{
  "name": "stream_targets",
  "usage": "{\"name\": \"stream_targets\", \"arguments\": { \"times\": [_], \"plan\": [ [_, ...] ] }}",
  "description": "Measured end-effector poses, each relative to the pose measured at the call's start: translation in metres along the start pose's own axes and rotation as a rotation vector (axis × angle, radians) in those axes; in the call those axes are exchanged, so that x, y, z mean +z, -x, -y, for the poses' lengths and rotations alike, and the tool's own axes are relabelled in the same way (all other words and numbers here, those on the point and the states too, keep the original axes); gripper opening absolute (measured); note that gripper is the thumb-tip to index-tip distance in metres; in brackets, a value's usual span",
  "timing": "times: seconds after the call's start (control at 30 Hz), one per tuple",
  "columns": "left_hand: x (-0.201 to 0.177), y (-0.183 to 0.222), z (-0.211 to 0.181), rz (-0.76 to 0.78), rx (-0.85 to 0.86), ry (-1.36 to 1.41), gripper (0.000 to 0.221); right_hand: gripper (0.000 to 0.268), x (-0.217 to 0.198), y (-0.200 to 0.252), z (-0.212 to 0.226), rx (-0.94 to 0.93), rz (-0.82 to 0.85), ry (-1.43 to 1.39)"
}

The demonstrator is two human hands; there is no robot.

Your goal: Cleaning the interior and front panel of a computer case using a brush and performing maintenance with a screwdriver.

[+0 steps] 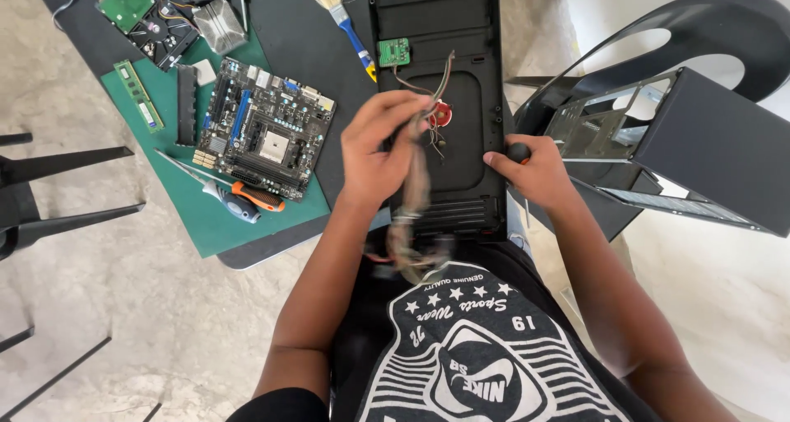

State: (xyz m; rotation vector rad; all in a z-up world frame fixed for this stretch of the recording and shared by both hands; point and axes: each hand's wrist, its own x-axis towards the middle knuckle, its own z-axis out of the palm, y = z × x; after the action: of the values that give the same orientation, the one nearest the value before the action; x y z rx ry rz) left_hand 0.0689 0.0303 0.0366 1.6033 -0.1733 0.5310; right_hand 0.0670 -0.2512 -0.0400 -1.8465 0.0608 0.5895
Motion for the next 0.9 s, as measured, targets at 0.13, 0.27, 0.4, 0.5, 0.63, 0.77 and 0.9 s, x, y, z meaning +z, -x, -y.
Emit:
{"name": "stream_targets", "arguments": {
  "times": [0.13, 0.27, 0.4, 0.5, 0.63, 0.77, 0.9],
  "plan": [
    [0.02, -0.003, 0.032, 0.075, 0.181, -0.279, 0.014, 0.025, 0.02, -0.008, -0.003, 0.006, -0.024, 0.063],
    [0.058, 0.008, 0.078, 0.071, 0.213, -0.671, 0.017, 0.025, 0.033, -0.028, -0.026, 0.042, -0.003, 0.193],
    [0.086, 0.027, 0.114, 0.238, 0.03, -0.883, 0.016, 0.033, 0.041, -0.046, -0.017, 0.143, 0.091, 0.497],
    [0.101, 0.046, 0.164, 0.23, -0.055, -1.025, 0.02, 0.048, 0.05, -0.057, -0.018, 0.254, 0.158, 0.417],
    [0.104, 0.061, 0.183, 0.394, -0.097, -0.976, 0.013, 0.028, 0.057, -0.059, -0.034, 0.271, 0.168, 0.484],
    [0.09, 0.066, 0.173, 0.422, -0.098, -0.84, 0.04, 0.038, 0.06, -0.048, -0.018, 0.291, 0.071, 0.543],
    [0.06, 0.065, 0.143, 0.417, -0.091, -0.641, 0.037, 0.039, 0.052, -0.033, -0.013, 0.366, -0.038, 0.438]
  ]
}}
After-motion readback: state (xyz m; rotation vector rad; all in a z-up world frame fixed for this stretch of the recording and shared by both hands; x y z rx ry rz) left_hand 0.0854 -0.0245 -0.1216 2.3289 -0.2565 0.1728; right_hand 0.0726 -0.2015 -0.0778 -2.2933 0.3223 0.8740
